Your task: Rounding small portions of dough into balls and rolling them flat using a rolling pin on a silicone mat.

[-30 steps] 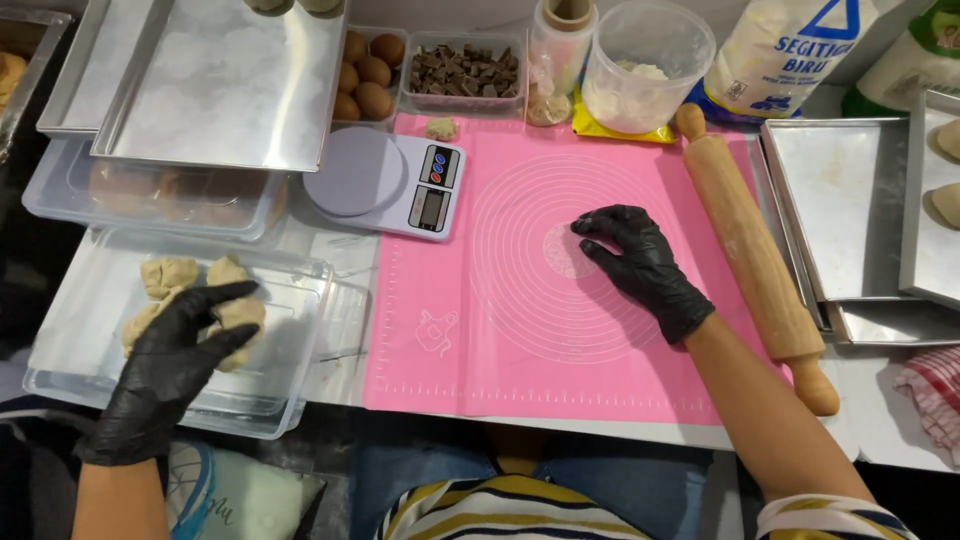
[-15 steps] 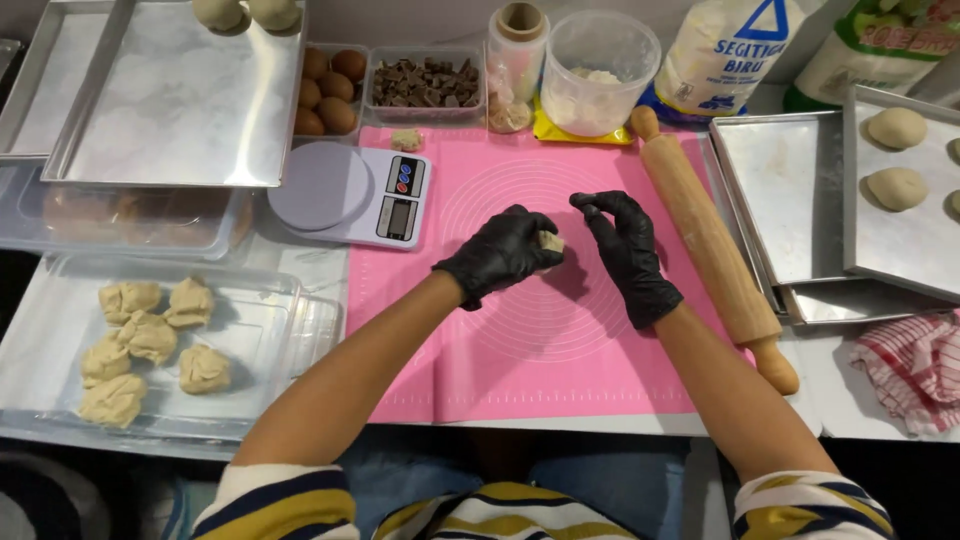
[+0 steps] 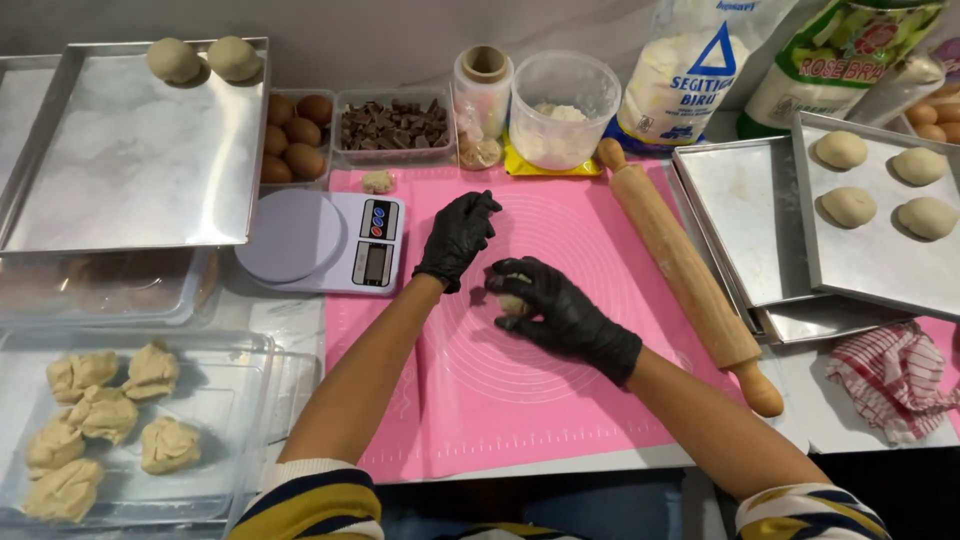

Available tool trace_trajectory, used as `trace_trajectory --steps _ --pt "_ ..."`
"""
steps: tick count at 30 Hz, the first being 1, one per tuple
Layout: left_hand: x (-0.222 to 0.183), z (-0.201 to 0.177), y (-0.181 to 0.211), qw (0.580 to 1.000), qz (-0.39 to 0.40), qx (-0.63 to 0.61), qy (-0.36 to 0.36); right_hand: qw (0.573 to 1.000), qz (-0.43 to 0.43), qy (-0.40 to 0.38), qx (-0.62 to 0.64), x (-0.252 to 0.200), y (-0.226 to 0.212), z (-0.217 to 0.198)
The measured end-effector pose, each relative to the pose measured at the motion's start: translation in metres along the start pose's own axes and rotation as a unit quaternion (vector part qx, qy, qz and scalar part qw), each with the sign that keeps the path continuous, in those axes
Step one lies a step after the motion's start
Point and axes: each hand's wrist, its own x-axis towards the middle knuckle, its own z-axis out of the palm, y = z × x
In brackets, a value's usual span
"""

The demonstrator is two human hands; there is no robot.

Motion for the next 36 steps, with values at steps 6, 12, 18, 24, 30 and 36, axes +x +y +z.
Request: trace_trajectory --steps 6,12,18,24,30,36 --pt "-0.008 -0.007 0.003 0.999 0.009 0.028 -0.023 0.998 0.021 -0.008 -0.059 -0.003 0.033 0.032" --pt "-0.013 -0.01 0.009 1.0 0.009 0.027 -0.013 0.986 -0.003 -0.009 -0.166 0.001 0.077 0.003" --pt "0.018 0.006 -0.035 0.92 0.188 0.334 0.086 0.987 -0.017 -0.015 -0.159 -0.005 0.077 0.026" --pt "-0.015 0.009 -0.008 0.865 0.173 0.47 -0.024 0.974 -0.033 0.02 -0.223 0.005 0.09 0.027" --pt "0.022 0.021 -0.052 0.871 0.14 0.47 -0.031 0.967 0.011 0.002 -0.253 0.012 0.081 0.017" --pt "0.053 0.01 -0.096 0.9 0.158 0.404 -0.044 0.976 0.097 -0.024 -0.191 0.019 0.054 -0.006"
